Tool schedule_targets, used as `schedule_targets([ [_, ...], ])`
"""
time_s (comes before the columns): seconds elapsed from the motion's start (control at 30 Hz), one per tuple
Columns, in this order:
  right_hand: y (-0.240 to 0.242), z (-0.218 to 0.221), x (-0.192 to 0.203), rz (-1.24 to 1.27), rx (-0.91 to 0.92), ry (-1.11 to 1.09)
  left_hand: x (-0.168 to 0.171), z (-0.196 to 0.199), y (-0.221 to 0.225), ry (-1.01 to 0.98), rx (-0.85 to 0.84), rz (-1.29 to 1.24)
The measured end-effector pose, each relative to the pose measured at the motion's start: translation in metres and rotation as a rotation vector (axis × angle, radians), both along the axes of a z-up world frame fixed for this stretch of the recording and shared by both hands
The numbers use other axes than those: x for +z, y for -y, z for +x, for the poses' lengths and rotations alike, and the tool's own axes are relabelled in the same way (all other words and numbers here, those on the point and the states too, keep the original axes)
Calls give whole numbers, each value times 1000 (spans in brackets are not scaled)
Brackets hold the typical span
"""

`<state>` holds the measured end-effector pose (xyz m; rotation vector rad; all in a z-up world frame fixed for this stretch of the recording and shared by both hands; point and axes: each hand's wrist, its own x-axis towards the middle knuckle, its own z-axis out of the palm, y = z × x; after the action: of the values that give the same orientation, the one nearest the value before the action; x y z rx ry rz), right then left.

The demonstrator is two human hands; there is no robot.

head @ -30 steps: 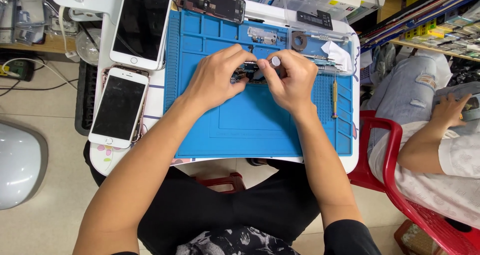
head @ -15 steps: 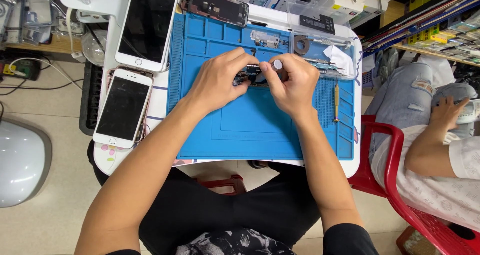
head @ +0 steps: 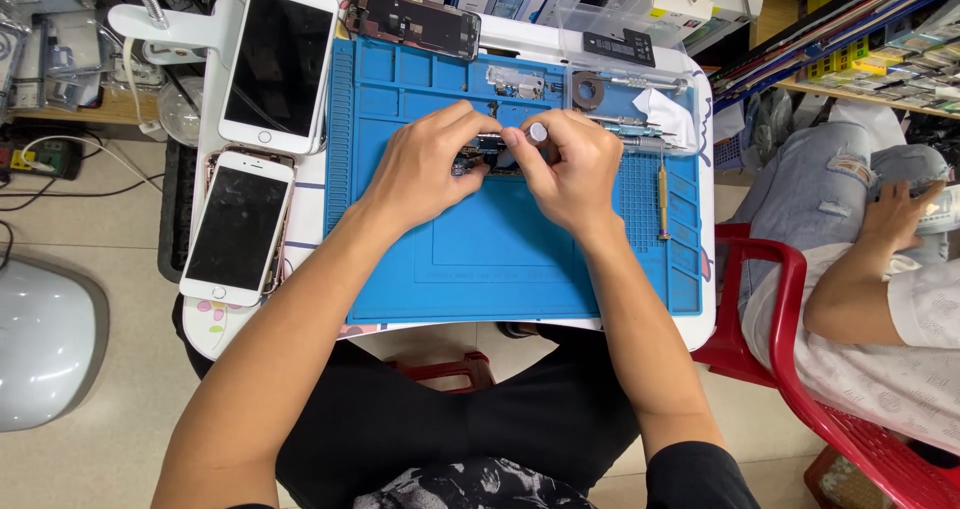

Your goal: The person disassembles a smartphone on a blue mat, using tweezers and a screwdriver to remove and reattach internal components. They also adjust a nearby standing fan and handle a small bottle of liquid during the process.

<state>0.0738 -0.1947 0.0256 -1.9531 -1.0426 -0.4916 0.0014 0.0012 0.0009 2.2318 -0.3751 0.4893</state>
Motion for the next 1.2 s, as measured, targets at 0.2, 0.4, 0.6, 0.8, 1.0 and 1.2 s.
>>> schedule_targets([
  [0.2, 1, 0, -2, -5, -3, 7, 1, 0, 1, 8, 1, 2],
  [0.4, 0, -1, 1, -13, -15, -2, 2, 0, 1, 3, 7, 3],
  [0.6, -1, -2, 3, -39, -26, 7, 2, 0, 0, 0, 7, 13],
  [0.8, -5, -11, 9, -92, -57, 83, 1, -1, 1, -3, 8, 12],
  [1.0, -8, -8, -1, -185, -128, 412, -6, 0, 2, 16, 19, 24],
  [1.2, -17, -16, 3, -226, -175, 551, -12, 2, 2, 50, 34, 34],
])
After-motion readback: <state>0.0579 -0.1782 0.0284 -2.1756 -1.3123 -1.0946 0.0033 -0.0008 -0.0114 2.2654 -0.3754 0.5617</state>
